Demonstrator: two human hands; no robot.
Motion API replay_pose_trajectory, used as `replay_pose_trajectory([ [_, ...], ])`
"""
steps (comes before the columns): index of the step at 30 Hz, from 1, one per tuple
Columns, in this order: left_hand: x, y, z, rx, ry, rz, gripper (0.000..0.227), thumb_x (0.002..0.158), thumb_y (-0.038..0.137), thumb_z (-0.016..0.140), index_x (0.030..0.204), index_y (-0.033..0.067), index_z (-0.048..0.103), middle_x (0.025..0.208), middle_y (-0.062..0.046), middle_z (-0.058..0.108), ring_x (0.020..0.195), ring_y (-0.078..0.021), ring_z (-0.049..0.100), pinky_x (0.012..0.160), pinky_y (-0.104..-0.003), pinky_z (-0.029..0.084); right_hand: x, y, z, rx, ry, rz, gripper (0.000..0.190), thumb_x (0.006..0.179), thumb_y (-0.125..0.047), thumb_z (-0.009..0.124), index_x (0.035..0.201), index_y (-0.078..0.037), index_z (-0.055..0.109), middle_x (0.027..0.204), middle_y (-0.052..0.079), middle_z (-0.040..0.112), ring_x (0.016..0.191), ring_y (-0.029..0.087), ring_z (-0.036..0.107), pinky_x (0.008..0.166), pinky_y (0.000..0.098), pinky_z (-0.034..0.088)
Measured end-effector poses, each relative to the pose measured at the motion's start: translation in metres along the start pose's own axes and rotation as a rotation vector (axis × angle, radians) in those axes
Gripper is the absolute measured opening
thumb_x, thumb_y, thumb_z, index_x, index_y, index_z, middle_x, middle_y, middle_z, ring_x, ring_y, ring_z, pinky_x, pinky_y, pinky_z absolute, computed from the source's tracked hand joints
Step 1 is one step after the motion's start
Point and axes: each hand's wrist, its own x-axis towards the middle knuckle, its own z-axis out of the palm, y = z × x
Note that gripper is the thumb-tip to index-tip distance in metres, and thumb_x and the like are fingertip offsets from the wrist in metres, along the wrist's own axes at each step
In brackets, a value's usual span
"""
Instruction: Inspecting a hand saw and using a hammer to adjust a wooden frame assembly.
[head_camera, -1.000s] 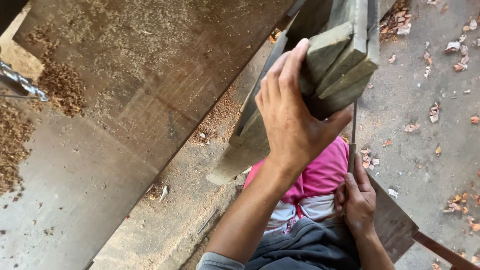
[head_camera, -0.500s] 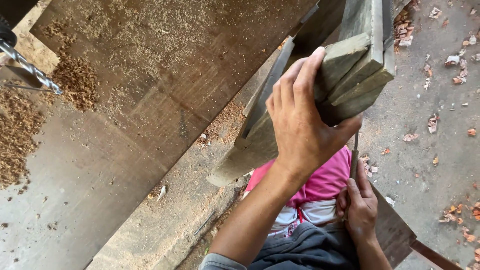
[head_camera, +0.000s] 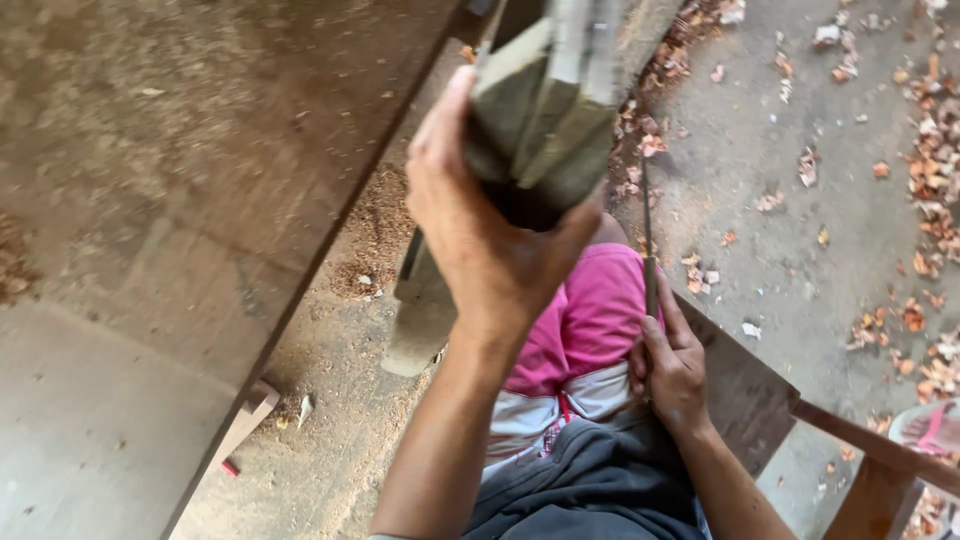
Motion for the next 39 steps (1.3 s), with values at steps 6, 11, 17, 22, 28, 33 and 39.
replay_pose_trajectory([
  [6, 0.003, 0.004, -0.009, -0.007, -0.036, -0.036, 0.104, 0.085, 0.021, 0.096, 0.157, 0.0123, 0.022, 0.15, -0.01, 0.042, 0.141, -0.0256, 0.047, 0.119, -0.039, 0.041, 0.004, 0.01, -0.009, 0.018, 0.022, 0.054, 0.065, 0.104, -0.014, 0.046, 0.165, -0.021, 0.024, 0.054, -0.002, 0.042, 0.041, 0.008, 0.039, 0.037, 0.0238, 0.039],
  [11, 0.0, 0.004, -0.012, -0.025, -0.071, -0.03, 0.105, 0.089, 0.02, 0.097, 0.16, 0.0116, 0.019, 0.157, -0.01, 0.035, 0.143, -0.0252, 0.04, 0.125, -0.039, 0.036, 0.002, 0.008, -0.01, 0.01, 0.013, 0.015, 0.064, 0.105, -0.014, 0.047, 0.165, -0.022, 0.027, 0.055, -0.003, 0.044, 0.042, 0.006, 0.039, 0.038, 0.023, 0.039],
  [17, 0.0, 0.004, -0.015, -0.037, -0.078, -0.066, 0.103, 0.089, 0.016, 0.096, 0.16, 0.0096, 0.021, 0.16, -0.01, 0.033, 0.146, -0.0258, 0.038, 0.127, -0.038, 0.031, 0.001, 0.003, -0.009, -0.003, 0.003, 0.013, 0.064, 0.104, -0.014, 0.049, 0.164, -0.022, 0.029, 0.056, -0.005, 0.045, 0.044, 0.005, 0.039, 0.038, 0.0229, 0.039],
  [22, -0.001, -0.002, -0.018, -0.029, -0.086, -0.077, 0.104, 0.088, 0.014, 0.096, 0.161, 0.0103, 0.021, 0.16, -0.009, 0.034, 0.146, -0.0252, 0.038, 0.128, -0.038, 0.031, 0.004, -0.005, -0.006, -0.126, -0.001, -0.111, 0.066, 0.103, -0.009, 0.057, 0.164, -0.017, 0.034, 0.06, -0.005, 0.047, 0.046, 0.004, 0.04, 0.041, 0.0222, 0.037],
  [28, -0.004, -0.013, -0.023, -0.031, -0.096, -0.052, 0.108, 0.091, 0.017, 0.099, 0.163, 0.0148, 0.019, 0.161, -0.008, 0.031, 0.147, -0.0253, 0.038, 0.129, -0.04, 0.035, 0.036, -0.061, 0.014, -0.147, -0.188, -0.46, 0.061, 0.103, -0.001, 0.05, 0.159, -0.013, 0.028, 0.093, 0.003, 0.075, 0.038, 0.002, 0.047, 0.036, 0.0229, 0.044],
  [33, -0.004, -0.019, -0.024, -0.007, -0.086, -0.03, 0.108, 0.093, 0.021, 0.1, 0.163, 0.0151, 0.018, 0.161, -0.009, 0.032, 0.147, -0.0263, 0.041, 0.127, -0.043, 0.037, 0.055, -0.103, 0.024, -0.361, -0.257, -0.753, 0.062, 0.108, 0.001, 0.055, 0.163, -0.012, 0.032, 0.108, 0.007, 0.074, 0.053, 0.003, 0.048, 0.044, 0.0215, 0.042],
  [39, 0.0, -0.013, -0.022, 0.013, -0.071, -0.032, 0.107, 0.091, 0.017, 0.1, 0.163, 0.0146, 0.02, 0.159, -0.009, 0.033, 0.144, -0.0253, 0.041, 0.127, -0.042, 0.039, 0.057, -0.125, 0.023, -0.361, -0.327, -0.674, 0.062, 0.106, -0.001, 0.059, 0.162, -0.008, 0.034, 0.093, 0.002, 0.074, 0.053, 0.001, 0.047, 0.048, 0.0216, 0.044],
])
